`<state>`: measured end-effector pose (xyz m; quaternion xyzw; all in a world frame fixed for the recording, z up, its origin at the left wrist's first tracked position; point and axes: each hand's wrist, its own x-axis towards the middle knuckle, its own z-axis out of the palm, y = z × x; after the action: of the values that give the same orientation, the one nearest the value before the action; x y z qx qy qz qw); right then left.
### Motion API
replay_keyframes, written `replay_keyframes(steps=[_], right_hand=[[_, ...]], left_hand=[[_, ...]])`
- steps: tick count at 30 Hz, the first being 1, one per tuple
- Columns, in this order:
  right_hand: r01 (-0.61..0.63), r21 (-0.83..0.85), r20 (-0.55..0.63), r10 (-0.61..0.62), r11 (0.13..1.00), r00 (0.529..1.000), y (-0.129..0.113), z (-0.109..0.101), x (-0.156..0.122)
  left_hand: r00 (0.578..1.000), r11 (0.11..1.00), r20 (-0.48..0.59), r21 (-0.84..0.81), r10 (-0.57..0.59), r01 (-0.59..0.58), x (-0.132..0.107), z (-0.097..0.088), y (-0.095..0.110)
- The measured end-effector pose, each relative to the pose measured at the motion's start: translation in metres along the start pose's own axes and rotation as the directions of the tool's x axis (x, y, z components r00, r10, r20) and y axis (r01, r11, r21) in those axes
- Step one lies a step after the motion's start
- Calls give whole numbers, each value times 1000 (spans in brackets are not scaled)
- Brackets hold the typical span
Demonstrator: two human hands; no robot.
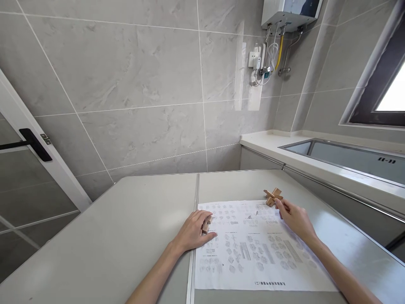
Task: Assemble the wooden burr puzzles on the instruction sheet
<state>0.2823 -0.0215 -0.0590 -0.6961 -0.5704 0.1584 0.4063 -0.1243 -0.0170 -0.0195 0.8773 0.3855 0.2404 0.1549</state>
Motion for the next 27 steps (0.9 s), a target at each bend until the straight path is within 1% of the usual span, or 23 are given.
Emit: replay_keyframes(steps=[2, 4, 7, 9, 11, 14, 17, 19, 21, 24, 27], right_hand=[[62, 45, 48, -64, 997, 997, -5, 3, -3], [118, 45, 98, -121, 992, 988, -8, 7, -5], [207, -1, 166, -204, 978, 965, -11, 13, -8], [249, -41, 205, -235, 968, 950, -13, 16, -10], [267, -66, 228, -246, 961, 942, -16, 18, -12], [279, -59, 229, -259, 958, 938, -21, 18, -14], [281, -17, 220, -270, 960, 937, -27, 17, -14], [272, 24, 222, -271, 962, 937, -30, 17, -14], [258, 63, 229, -266, 964, 936, -32, 18, -14], [265, 96, 238, -280, 960, 930, -33, 22, -16], [319, 86, 257, -331, 944, 908, -35, 27, -19]], left_hand=[[1000, 1000, -9, -1, 0, 0, 0, 0, 1], [1000, 1000, -13, -4, 0, 0, 0, -1, 2], [1000, 1000, -22, -6, 0, -1, -1, -2, 3], [999, 1000, -33, -6, -5, 5, -2, -2, 3], [999, 1000, -45, -2, -16, 16, -2, -3, 3], [997, 1000, -68, -10, -29, 28, -2, -5, 6], [997, 999, -74, -51, -16, 13, 5, -2, 17], [999, 998, -46, -62, 22, -25, 15, 5, 29], [997, 995, -3, -67, 74, -74, 28, 17, 43], [983, 982, 46, -67, 180, -176, 49, 42, 61], [965, 969, 88, -34, 248, -246, 66, 67, 70]])
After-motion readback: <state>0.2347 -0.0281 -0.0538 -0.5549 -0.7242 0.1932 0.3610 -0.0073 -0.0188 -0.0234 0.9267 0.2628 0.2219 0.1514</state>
